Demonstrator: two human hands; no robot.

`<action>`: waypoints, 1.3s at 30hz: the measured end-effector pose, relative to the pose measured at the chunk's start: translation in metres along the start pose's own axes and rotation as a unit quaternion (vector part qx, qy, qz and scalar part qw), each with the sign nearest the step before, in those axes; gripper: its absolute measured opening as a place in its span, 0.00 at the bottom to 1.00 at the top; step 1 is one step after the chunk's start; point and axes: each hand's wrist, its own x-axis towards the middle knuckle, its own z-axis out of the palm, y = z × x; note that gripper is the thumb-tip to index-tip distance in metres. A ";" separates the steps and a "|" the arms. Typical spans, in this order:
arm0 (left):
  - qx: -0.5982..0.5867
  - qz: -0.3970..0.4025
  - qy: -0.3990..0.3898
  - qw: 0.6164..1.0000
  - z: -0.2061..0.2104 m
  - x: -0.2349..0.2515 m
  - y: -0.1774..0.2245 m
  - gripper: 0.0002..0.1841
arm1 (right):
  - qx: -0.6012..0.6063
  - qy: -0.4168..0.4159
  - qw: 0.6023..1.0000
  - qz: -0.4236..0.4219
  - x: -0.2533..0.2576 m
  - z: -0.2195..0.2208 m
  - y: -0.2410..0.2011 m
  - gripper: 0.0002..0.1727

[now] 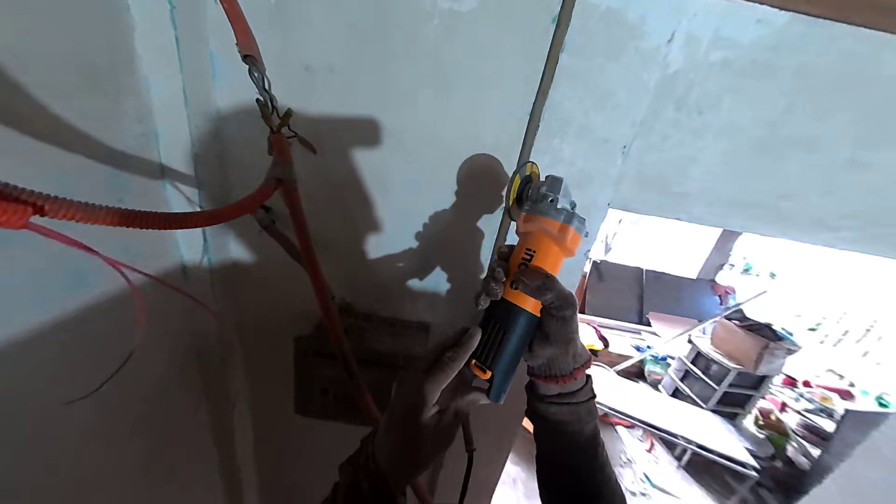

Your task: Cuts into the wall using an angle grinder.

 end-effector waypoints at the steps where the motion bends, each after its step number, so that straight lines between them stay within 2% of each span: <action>1: 0.014 0.014 0.015 1.000 0.005 -0.004 -0.006 0.29 | -0.035 0.021 0.999 -0.009 -0.002 0.002 0.001 0.30; 3: 0.041 0.031 0.031 0.998 0.010 -0.011 -0.019 0.28 | -0.104 0.044 0.993 -0.033 -0.006 0.001 0.004 0.34; 4: -0.002 0.008 0.009 1.000 0.007 -0.011 -0.021 0.29 | -0.132 0.041 0.990 -0.041 -0.009 0.002 0.004 0.36; 6: -0.128 -0.093 -0.059 0.986 -0.007 -0.002 -0.014 0.32 | -0.177 0.033 0.982 -0.052 -0.011 0.007 0.003 0.37; 7: -0.159 -0.138 -0.093 0.973 -0.012 0.005 -0.010 0.36 | -0.209 0.039 0.975 -0.059 -0.011 0.012 0.003 0.35; 9: -0.117 -0.157 -0.131 0.972 -0.009 0.024 -0.007 0.47 | -0.295 0.064 0.950 -0.084 -0.004 0.023 0.006 0.28; 11: -0.073 -0.188 -0.072 0.977 0.011 0.046 -0.009 0.47 | -0.371 0.084 0.920 -0.094 0.008 0.032 0.011 0.24; 14: -0.078 -0.205 0.072 0.973 0.038 0.069 -0.024 0.36 | -0.493 0.121 0.857 -0.093 0.028 0.035 0.020 0.21; 16: -0.089 -0.208 0.102 0.969 0.043 0.076 -0.038 0.32 | -0.528 0.127 0.837 -0.071 0.041 0.027 0.025 0.23; 19: -0.099 -0.236 0.107 0.961 0.048 0.075 -0.056 0.33 | -0.547 0.124 0.828 -0.023 0.053 0.012 0.032 0.25; 23: -0.073 -0.275 0.114 0.952 0.050 0.078 -0.079 0.33 | -0.520 0.150 0.841 0.021 0.069 0.000 0.040 0.24; 29: 0.045 -0.300 0.073 0.950 0.047 0.103 -0.098 0.34 | -0.505 0.212 0.837 -0.017 0.093 -0.025 0.045 0.24; 34: 0.055 -0.304 0.059 0.949 0.050 0.117 -0.103 0.39 | -0.486 0.196 0.851 -0.041 0.099 -0.028 0.037 0.24; 39: 0.070 -0.302 0.078 0.948 0.053 0.123 -0.108 0.38 | -0.488 0.172 0.855 -0.033 0.107 -0.031 0.033 0.23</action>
